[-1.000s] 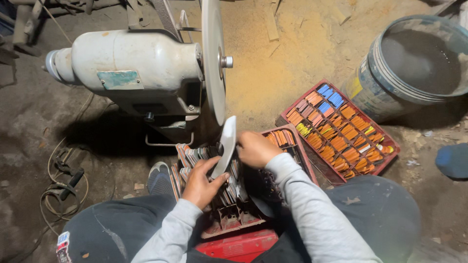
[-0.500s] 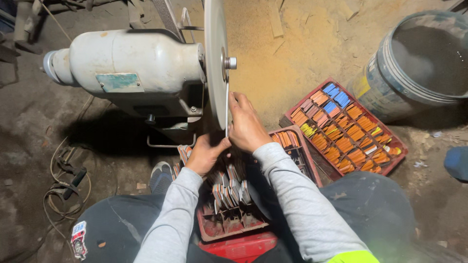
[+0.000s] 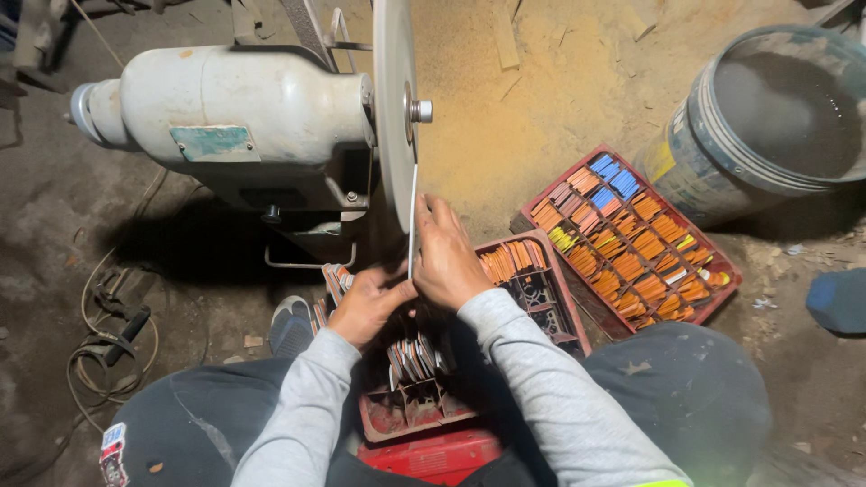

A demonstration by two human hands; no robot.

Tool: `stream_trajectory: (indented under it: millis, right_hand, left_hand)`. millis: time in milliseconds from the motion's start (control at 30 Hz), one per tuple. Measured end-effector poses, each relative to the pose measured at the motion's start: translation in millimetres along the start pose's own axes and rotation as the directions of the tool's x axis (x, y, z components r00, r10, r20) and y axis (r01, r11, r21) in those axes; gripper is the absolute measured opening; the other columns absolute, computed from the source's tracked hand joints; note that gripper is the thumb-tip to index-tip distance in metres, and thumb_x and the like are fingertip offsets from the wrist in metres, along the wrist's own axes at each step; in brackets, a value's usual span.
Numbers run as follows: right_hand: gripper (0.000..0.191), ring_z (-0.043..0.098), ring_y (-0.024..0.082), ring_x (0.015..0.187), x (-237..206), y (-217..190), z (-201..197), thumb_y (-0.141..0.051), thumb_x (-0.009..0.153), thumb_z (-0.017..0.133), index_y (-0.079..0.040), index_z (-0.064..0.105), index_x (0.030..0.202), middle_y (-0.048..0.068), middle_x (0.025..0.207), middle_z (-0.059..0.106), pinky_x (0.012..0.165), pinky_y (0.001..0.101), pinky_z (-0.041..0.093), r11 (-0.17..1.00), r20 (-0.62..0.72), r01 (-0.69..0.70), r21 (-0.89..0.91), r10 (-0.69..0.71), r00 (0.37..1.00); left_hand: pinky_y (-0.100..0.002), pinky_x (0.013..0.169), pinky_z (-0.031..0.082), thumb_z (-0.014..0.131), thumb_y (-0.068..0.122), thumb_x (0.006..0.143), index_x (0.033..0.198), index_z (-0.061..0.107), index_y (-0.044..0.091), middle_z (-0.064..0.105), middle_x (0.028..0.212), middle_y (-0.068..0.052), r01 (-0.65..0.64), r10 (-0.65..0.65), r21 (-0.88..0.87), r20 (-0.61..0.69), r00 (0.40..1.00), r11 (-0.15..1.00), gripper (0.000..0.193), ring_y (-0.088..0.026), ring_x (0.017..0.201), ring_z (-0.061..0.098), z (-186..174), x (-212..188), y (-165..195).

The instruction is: The person sits on the floor in front of a disc sanding machine and sands shoe components one at a time. They pick a piece from a tray, press its edge against the rotating sanding disc, turn the piece to smooth different edges, and place it back before selecting the next piece.

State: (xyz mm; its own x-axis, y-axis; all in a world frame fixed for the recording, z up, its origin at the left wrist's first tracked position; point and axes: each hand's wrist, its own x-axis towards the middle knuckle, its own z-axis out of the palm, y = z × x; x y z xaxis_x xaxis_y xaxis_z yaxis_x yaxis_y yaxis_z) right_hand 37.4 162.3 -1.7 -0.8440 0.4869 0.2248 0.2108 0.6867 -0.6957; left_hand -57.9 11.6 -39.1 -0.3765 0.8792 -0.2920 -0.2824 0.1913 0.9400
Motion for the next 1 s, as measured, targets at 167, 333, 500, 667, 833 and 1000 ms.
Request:
stream_trajectory:
  millis: [167, 333, 500, 667, 833, 1000]
  right_hand:
    - [0.061, 0.052, 0.044, 0.128, -21.4, 5.1, -11.6, -0.006, 0.073, 0.065, 0.004, 0.054, 0.133, 0.027, 0.132, 0.056, 0.109, 0.0446, 0.041, 0.994, 0.261, -0.074, 0.075, 0.052, 0.964]
    - [0.047, 0.06, 0.042, 0.122, -27.7, 33.0, -29.6, 0.001, 0.078, 0.053, 0.002, 0.063, 0.124, 0.026, 0.122, 0.066, 0.107, 0.0431, 0.044, 0.958, 0.39, -0.082, 0.275, -0.033, 0.92]
    - [0.053, 0.055, 0.044, 0.128, -19.0, 25.0, -23.5, 0.005, 0.081, 0.048, 0.004, 0.057, 0.133, 0.028, 0.13, 0.059, 0.112, 0.0435, 0.042, 0.971, 0.073, -0.046, 0.236, 0.029, 0.997]
    - [0.068, 0.047, 0.049, 0.13, 15.0, 15.6, -12.9, 0.006, 0.075, 0.055, 0.01, 0.046, 0.142, 0.032, 0.138, 0.048, 0.112, 0.0453, 0.04, 0.993, -0.028, 0.024, 0.117, -0.021, 0.999]
    - [0.072, 0.048, 0.048, 0.131, 28.5, 20.3, -1.4, 0.007, 0.074, 0.056, 0.01, 0.043, 0.146, 0.03, 0.137, 0.049, 0.113, 0.0465, 0.04, 0.998, -0.042, 0.034, 0.048, -0.032, 0.999]
    - [0.071, 0.047, 0.048, 0.13, 14.6, 17.8, 6.5, 0.006, 0.072, 0.058, 0.009, 0.046, 0.142, 0.03, 0.136, 0.05, 0.112, 0.0478, 0.04, 1.0, -0.042, 0.005, 0.018, -0.004, 0.999]
  left_hand:
    - [-0.029, 0.075, 0.057, 0.083, 0.023, 0.082, 0.127, 0.069, 0.004, 0.071, 0.105, -0.009, 0.036, 0.034, 0.426, -0.155, 0.987, 0.904, 0.051, -0.013, 0.086, 0.069, 11.9, -34.2, -7.1]
    - [-0.033, 0.078, 0.056, 0.088, 0.018, 0.074, 0.125, 0.072, 0.007, 0.068, 0.102, -0.012, -0.075, 0.37, 0.807, -0.184, 0.91, 0.586, 0.054, -0.024, 0.087, 0.068, 17.3, -43.8, -9.8]
    - [-0.028, 0.085, 0.058, 0.083, 0.014, 0.081, 0.134, 0.059, 0.001, 0.074, 0.112, -0.005, -0.046, 0.054, 0.071, -0.119, 0.991, 0.996, 0.06, -0.01, 0.095, 0.072, 21.1, -8.3, -18.7]
    - [-0.028, 0.076, 0.055, 0.078, 0.014, 0.089, 0.122, 0.067, -0.004, 0.071, 0.098, -0.004, -0.051, 0.048, -0.086, -0.035, 0.998, 0.995, 0.039, -0.01, 0.083, 0.065, 3.8, 17.0, -7.5]
    - [-0.029, 0.066, 0.05, 0.076, 0.016, 0.091, 0.107, 0.068, -0.003, 0.068, 0.088, -0.003, -0.028, 0.024, -0.075, -0.046, 0.999, 0.997, 0.026, -0.013, 0.073, 0.059, 3.0, 21.3, 8.8]
    - [-0.028, 0.067, 0.05, 0.076, 0.017, 0.094, 0.108, 0.07, -0.004, 0.066, 0.087, -0.003, -0.024, 0.024, -0.101, 0.004, 1.0, 0.995, 0.025, -0.011, 0.075, 0.058, 7.3, 6.9, 10.4]
